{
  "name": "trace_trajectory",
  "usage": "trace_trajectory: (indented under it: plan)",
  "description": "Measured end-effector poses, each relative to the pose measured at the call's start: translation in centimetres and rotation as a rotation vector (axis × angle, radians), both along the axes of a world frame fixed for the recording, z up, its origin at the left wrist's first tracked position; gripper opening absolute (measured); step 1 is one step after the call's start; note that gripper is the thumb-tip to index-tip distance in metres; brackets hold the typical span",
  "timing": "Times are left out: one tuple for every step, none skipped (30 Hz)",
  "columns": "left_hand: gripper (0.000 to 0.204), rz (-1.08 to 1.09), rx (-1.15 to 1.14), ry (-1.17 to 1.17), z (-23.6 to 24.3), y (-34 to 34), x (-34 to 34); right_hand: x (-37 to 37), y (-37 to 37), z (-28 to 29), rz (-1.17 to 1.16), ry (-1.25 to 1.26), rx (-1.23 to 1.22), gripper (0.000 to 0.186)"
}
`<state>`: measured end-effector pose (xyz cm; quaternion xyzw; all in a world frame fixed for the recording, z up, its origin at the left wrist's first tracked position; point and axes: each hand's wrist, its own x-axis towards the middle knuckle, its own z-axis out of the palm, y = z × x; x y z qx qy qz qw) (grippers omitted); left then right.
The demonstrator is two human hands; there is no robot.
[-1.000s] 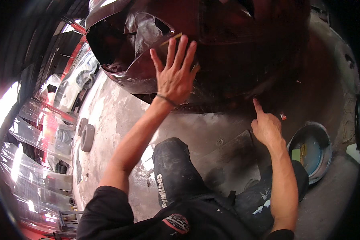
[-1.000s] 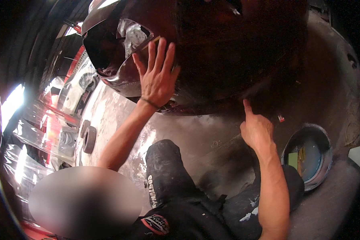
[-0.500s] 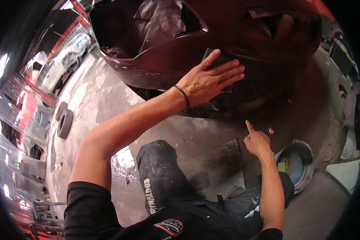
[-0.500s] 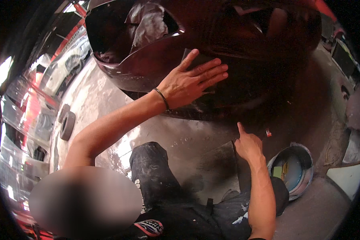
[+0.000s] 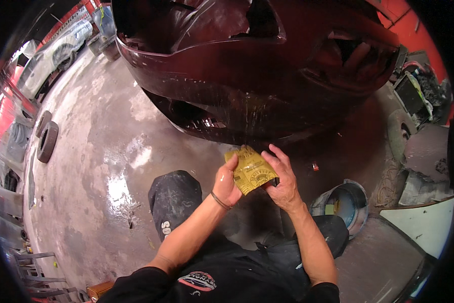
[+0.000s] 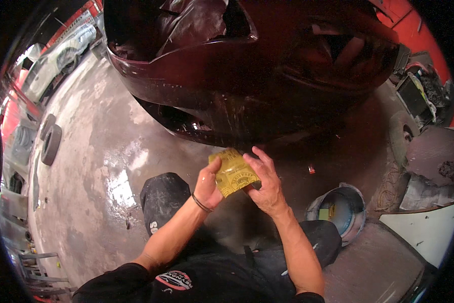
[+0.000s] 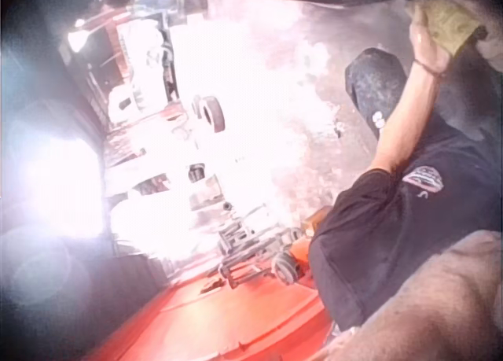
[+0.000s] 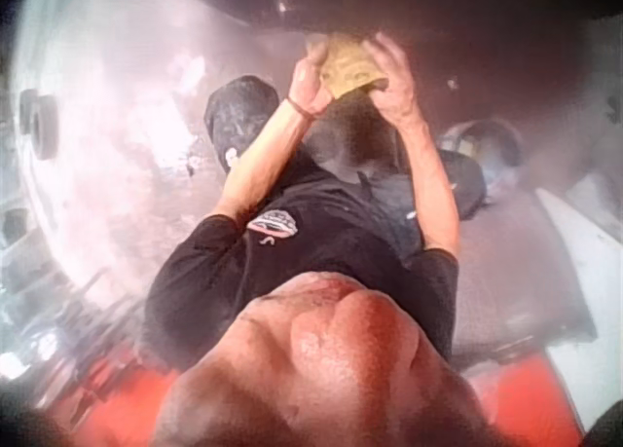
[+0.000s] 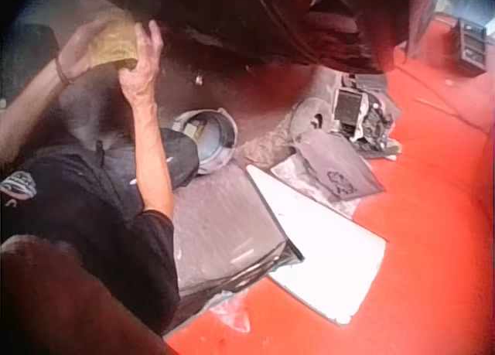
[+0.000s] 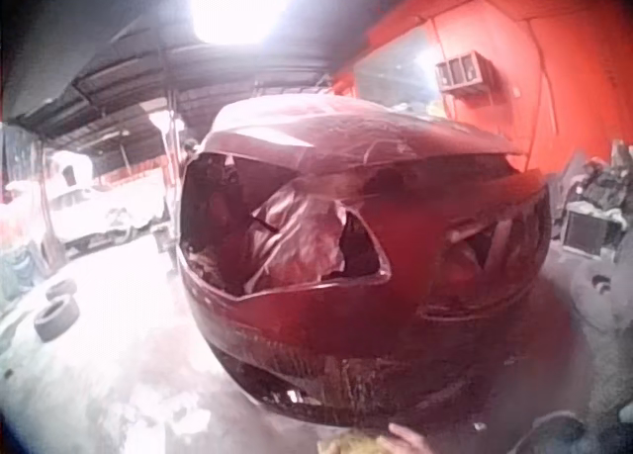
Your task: The person is sanding a maroon car bumper with a sanding block. They repeatedly dip the block into a bucket of water and scrub the surface of the bumper, focusing on the lower and side sections.
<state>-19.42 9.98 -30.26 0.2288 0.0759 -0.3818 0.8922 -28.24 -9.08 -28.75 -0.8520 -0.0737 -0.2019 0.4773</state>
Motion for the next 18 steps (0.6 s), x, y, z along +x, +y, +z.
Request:
trace_trajectory:
  plan:
    - [0.045, -0.035, 0.02, 0.041, -2.1, 0.2, 0.1, 0.2, -0.4, -1.0, 0.054, 0.009, -0.011, 0.086]
    - [0.043, -0.075, 0.036, 0.08, -3.1, 0.0, 0.2, 0.2, -1.0, -1.7, 0.081, 0.04, 0.037, 0.079]
    - [0.043, -0.158, 0.033, 0.039, -3.3, 0.1, 0.1, 0.0, -1.3, -2.4, 0.107, 0.076, 0.091, 0.072]
    - [0.044, -0.239, 0.029, -0.004, -3.5, 0.4, 0.1, -0.1, -1.8, -3.0, 0.132, 0.112, 0.146, 0.065]
    - [0.044, -0.317, 0.037, -0.038, -3.6, 1.2, -0.2, -0.3, -1.2, -3.0, 0.076, 0.164, 0.234, 0.057]
    - [0.044, -0.352, -0.045, -0.051, -3.7, 1.8, -0.4, -0.2, -0.7, -3.0, 0.018, 0.216, 0.321, 0.05]
    - [0.044, -0.386, -0.025, -0.069, -3.7, 2.0, -0.6, -0.1, -0.3, -3.0, -0.04, 0.268, 0.408, 0.044]
    - [0.045, -0.426, -0.009, -0.081, -3.0, 1.8, -0.8, 0.0, -0.3, -3.6, -0.147, 0.241, 0.333, 0.039]
    - [0.045, -0.459, 0.016, -0.086, -2.7, 2.0, -0.9, 0.3, 0.1, -3.1, -0.179, 0.357, 0.298, 0.041]
    - [0.051, -0.452, 0.075, -0.141, -2.8, 1.7, -0.5, 0.7, 0.0, -2.4, -0.209, 0.472, 0.262, 0.043]
    - [0.06, -0.489, 0.08, -0.127, -2.2, 1.5, 0.0, 0.5, 0.2, -2.0, -0.245, 0.597, 0.225, 0.045]
    - [0.06, -0.5, 0.09, -0.184, -2.4, 1.6, 0.5, 0.5, 1.2, -1.8, -0.278, 0.428, 0.245, 0.043]
    - [0.06, -0.511, 0.101, -0.241, -2.6, 1.8, 0.7, 0.5, 1.3, -1.1, -0.302, 0.445, 0.159, 0.044]
    - [0.055, -0.496, 0.25, -0.416, -2.5, 1.2, 0.4, 0.3, 0.9, -2.0, -0.347, 0.386, 0.172, 0.044]
    - [0.05, -0.475, 0.402, -0.6, -1.9, 0.5, 0.2, 0.4, 0.8, -2.4, -0.39, 0.317, 0.185, 0.045]
    - [0.04, -0.445, 0.566, -0.65, -1.6, 0.1, 0.0, 0.3, 0.6, -2.8, -0.384, 0.255, 0.268, 0.047]
    - [0.039, -0.386, 0.567, -0.631, -1.6, 0.0, 0.3, 0.5, 0.6, -2.2, -0.394, 0.26, 0.287, 0.046]
    - [0.038, -0.327, 0.567, -0.613, -1.5, -0.1, 0.4, 0.5, 0.4, -1.5, -0.405, 0.264, 0.306, 0.045]
